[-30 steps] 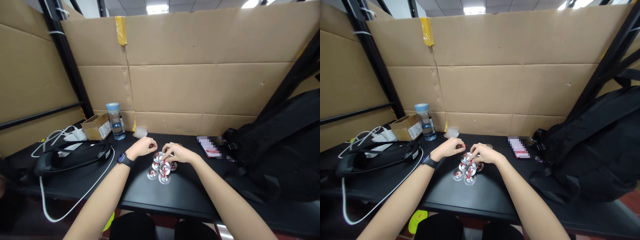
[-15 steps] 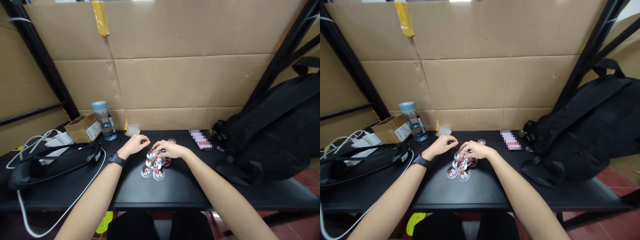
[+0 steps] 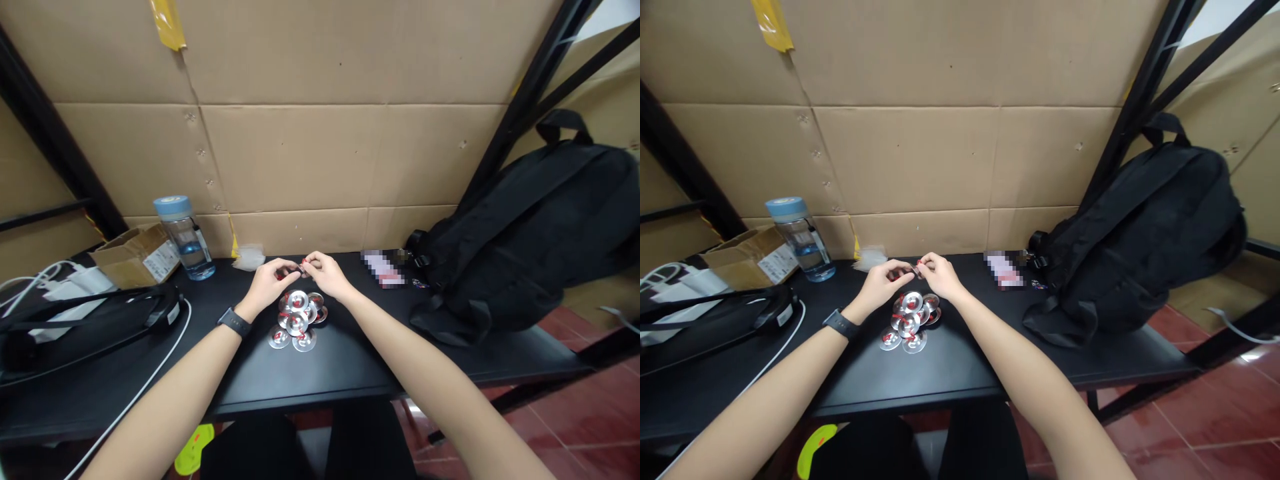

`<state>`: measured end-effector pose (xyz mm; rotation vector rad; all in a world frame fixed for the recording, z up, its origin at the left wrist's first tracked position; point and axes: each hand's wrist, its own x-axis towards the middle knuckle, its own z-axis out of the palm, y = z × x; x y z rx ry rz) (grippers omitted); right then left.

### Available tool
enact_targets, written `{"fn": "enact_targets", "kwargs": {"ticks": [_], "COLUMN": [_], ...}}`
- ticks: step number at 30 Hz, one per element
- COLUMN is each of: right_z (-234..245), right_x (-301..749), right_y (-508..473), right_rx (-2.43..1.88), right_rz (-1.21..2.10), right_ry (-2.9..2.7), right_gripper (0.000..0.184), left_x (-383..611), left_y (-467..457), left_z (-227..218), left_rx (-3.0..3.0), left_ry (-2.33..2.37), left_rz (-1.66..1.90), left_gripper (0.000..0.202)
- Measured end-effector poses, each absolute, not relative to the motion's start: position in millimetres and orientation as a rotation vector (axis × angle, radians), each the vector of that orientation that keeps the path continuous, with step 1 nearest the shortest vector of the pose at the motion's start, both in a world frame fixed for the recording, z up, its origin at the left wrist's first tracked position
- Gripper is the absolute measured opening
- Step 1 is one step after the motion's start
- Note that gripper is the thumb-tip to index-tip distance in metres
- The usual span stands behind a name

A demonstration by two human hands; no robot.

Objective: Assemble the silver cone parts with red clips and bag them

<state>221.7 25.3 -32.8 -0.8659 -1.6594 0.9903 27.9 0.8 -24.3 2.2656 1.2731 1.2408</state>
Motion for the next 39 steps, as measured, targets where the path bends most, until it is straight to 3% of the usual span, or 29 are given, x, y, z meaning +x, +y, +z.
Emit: {"fn": "enact_targets", "kwargs": {"ticks": [7, 16, 19, 24, 28, 32, 39], "right_z": [-27, -25, -19, -10, -23, -37, -31], "right_x": [216, 218, 232, 280, 303, 308, 303], "right_y": [17, 14, 20, 44, 60, 67, 63], "right_rx": [-0.735, -0.682, -0.737, -1.043, -1.261, -1.365, -1.303], "right_rz": [1.246, 1.147, 0.990, 0.356, 0.324, 0.372, 0.418], "right_ry": [-1.544, -1.656, -1.710, -1.964, -2.152, -2.282, -2.433], "right_gripper": [0.037, 0.045, 0.042, 0.028, 0.022, 0.023, 0.022], "left_x": [33, 29, 20, -9, -19, -16, 3], "left_y": [-4, -1, 4, 15, 21, 23, -2], "left_z": [-19, -17, -14, -16, -26, -28, -5], "left_rx": [2.406, 2.618, 2.586, 2.533, 2.471, 2.489, 2.520], "left_ry": [1.304, 1.287, 1.444, 1.816, 1.892, 1.798, 1.007], "left_rz": [1.366, 1.201, 1.195, 0.914, 0.770, 0.777, 0.604], "left_gripper": [0.014, 0.010, 0.009, 0.012, 0.014, 0.014, 0.018]}}
